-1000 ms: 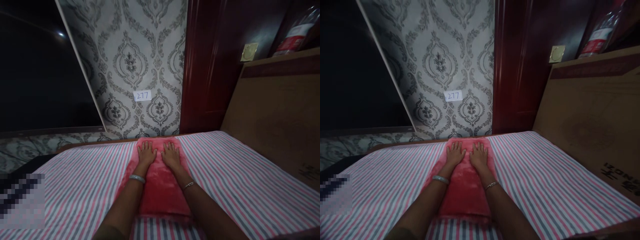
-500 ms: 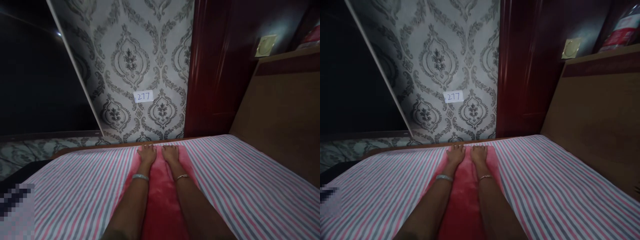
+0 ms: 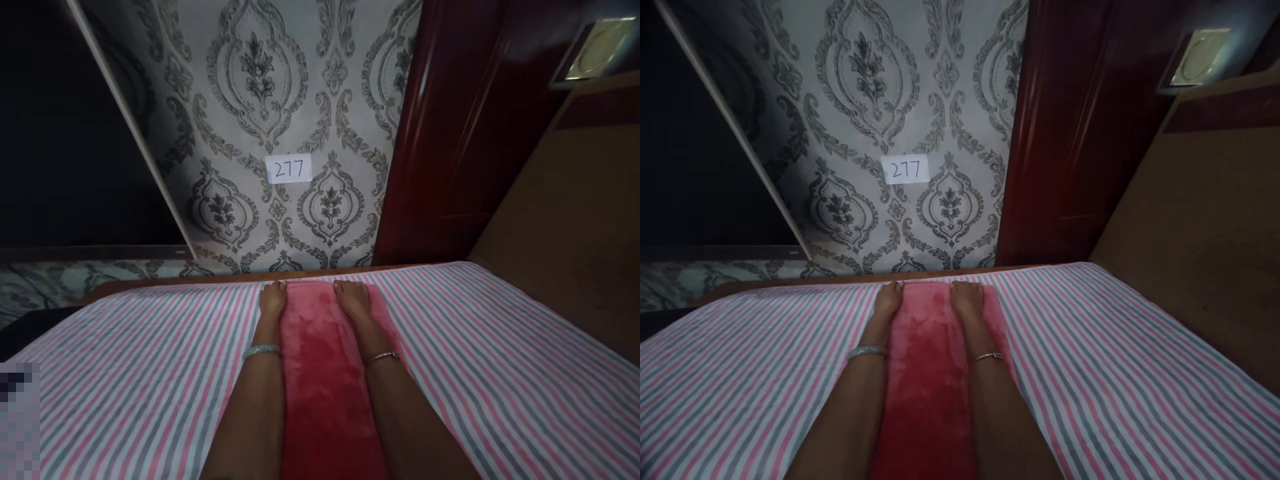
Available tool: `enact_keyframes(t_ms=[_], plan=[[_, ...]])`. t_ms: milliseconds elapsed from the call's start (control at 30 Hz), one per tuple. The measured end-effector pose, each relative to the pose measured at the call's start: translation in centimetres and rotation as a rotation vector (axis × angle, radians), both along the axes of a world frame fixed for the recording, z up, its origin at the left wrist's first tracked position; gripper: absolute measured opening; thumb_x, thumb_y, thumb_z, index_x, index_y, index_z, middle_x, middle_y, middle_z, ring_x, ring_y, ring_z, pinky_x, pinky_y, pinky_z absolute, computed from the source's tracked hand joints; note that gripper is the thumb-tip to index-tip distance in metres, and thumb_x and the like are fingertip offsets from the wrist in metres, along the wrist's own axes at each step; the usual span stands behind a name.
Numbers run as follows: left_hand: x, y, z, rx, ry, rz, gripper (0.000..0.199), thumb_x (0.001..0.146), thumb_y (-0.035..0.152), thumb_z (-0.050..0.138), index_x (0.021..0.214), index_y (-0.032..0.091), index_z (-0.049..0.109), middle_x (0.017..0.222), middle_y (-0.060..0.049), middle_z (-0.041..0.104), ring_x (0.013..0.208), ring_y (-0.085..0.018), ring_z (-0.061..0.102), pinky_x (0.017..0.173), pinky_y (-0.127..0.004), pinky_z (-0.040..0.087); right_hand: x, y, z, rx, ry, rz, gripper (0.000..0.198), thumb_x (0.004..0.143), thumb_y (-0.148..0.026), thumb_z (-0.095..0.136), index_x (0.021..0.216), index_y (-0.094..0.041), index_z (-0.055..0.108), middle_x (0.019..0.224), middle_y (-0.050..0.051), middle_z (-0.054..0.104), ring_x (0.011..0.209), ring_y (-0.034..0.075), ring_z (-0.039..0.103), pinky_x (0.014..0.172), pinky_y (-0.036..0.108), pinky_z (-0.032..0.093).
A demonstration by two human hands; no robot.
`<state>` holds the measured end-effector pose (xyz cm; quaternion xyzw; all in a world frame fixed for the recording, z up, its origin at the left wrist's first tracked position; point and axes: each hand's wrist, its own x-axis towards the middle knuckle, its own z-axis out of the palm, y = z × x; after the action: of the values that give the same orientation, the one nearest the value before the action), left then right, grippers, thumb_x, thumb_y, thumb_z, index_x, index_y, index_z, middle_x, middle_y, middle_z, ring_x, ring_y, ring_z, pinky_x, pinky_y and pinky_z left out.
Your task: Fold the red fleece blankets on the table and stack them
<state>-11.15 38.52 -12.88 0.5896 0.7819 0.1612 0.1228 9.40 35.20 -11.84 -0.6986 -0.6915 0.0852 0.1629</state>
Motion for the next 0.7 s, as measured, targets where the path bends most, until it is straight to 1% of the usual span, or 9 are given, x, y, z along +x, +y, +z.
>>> enact_keyframes(t_ms=[100, 167, 300, 400, 433, 500, 533, 600, 700], plan=[[-0.6, 0.6, -0.6, 0.014, -0.039, 0.015, 0.051, 0.099, 0.041, 0.028, 0.117, 0.015, 0.067, 0.122, -0.021, 0.068, 0.118, -0.033, 0.061, 0.095, -0.042, 0.045, 0.1, 0.1, -0.3, 0.005, 0.021, -0.013, 0.044, 0.101, -0.028, 0.031, 0.112, -0.021, 0.073, 0.118, 0.012, 0.072, 0.113, 0.024, 0.062, 0.1, 0.036, 0.034], [-0.8, 0.7, -0.8, 0.032, -0.066, 0.04, 0.051, 0.099, 0.038, 0.027, 0.116, 0.014, 0.068, 0.123, -0.021, 0.068, 0.117, -0.032, 0.062, 0.093, -0.04, 0.046, 0.1, 0.2, -0.5, 0.014, 0.044, -0.028, 0.044, 0.1, -0.027, 0.031, 0.121, -0.02, 0.07, 0.121, 0.012, 0.071, 0.115, 0.024, 0.062, 0.101, 0.036, 0.035], [-1.2, 0.0, -0.2, 0.092, -0.112, 0.087, 0.046, 0.097, 0.028, 0.03, 0.116, 0.013, 0.069, 0.118, -0.02, 0.07, 0.112, -0.032, 0.065, 0.089, -0.039, 0.048, 0.3, 0.3, -0.6, 0.049, 0.1, -0.066, 0.049, 0.1, -0.024, 0.03, 0.142, -0.017, 0.054, 0.129, 0.012, 0.067, 0.12, 0.023, 0.06, 0.104, 0.033, 0.037], [-0.7, -0.6, 0.9, 0.2, -0.1, 0.111, 0.046, 0.098, 0.025, 0.03, 0.125, 0.013, 0.065, 0.127, -0.021, 0.065, 0.121, -0.033, 0.058, 0.098, -0.044, 0.045, 0.1, 0.1, 0.1, 0.202, 0.196, -0.107, 0.053, 0.099, -0.02, 0.024, 0.146, -0.01, 0.048, 0.139, 0.013, 0.06, 0.126, 0.02, 0.055, 0.106, 0.029, 0.036], [-0.4, -0.7, 1.3, 0.239, -0.084, 0.088, 0.045, 0.099, 0.027, 0.031, 0.129, 0.014, 0.063, 0.133, -0.02, 0.061, 0.127, -0.033, 0.054, 0.104, -0.045, 0.041, -0.1, 0.0, 0.4, 0.28, 0.225, -0.102, 0.053, 0.098, -0.018, 0.024, 0.145, -0.009, 0.048, 0.142, 0.013, 0.058, 0.128, 0.019, 0.053, 0.109, 0.029, 0.034], [0.7, -0.8, 1.8, 0.282, -0.037, -0.03, 0.042, 0.099, 0.035, 0.041, 0.133, 0.018, 0.059, 0.143, -0.017, 0.054, 0.134, -0.031, 0.046, 0.113, -0.048, 0.032, -0.7, -0.4, 0.8, 0.393, 0.235, -0.034, 0.053, 0.097, -0.015, 0.025, 0.142, -0.011, 0.052, 0.144, 0.012, 0.056, 0.133, 0.019, 0.048, 0.115, 0.033, 0.025], [1.3, -0.7, 1.9, 0.283, -0.015, -0.105, 0.043, 0.098, 0.041, 0.048, 0.134, 0.02, 0.058, 0.145, -0.014, 0.051, 0.135, -0.03, 0.045, 0.115, -0.051, 0.031, -1.2, -0.7, 0.8, 0.386, 0.199, 0.023, 0.052, 0.097, -0.014, 0.027, 0.142, -0.013, 0.053, 0.145, 0.011, 0.055, 0.135, 0.019, 0.046, 0.118, 0.036, 0.02], [2.5, -0.8, 1.7, 0.263, 0.021, -0.229, 0.049, 0.093, 0.048, 0.057, 0.134, 0.021, 0.055, 0.147, -0.012, 0.049, 0.133, -0.029, 0.046, 0.114, -0.056, 0.031, -2.1, -1.2, 0.6, 0.278, 0.103, 0.116, 0.05, 0.097, -0.015, 0.029, 0.141, -0.017, 0.054, 0.147, 0.01, 0.053, 0.138, 0.021, 0.042, 0.12, 0.041, 0.014], [3.8, -1.0, 0.9, 0.23, 0.047, -0.282, 0.048, 0.094, 0.051, 0.054, 0.133, 0.023, 0.057, 0.145, -0.011, 0.051, 0.136, -0.03, 0.044, 0.116, -0.061, 0.025, -3.0, -1.7, -0.2, 0.12, 0.012, 0.142, 0.046, 0.099, -0.024, 0.034, 0.14, -0.02, 0.055, 0.149, 0.009, 0.05, 0.141, 0.025, 0.037, 0.118, 0.046, 0.015]])
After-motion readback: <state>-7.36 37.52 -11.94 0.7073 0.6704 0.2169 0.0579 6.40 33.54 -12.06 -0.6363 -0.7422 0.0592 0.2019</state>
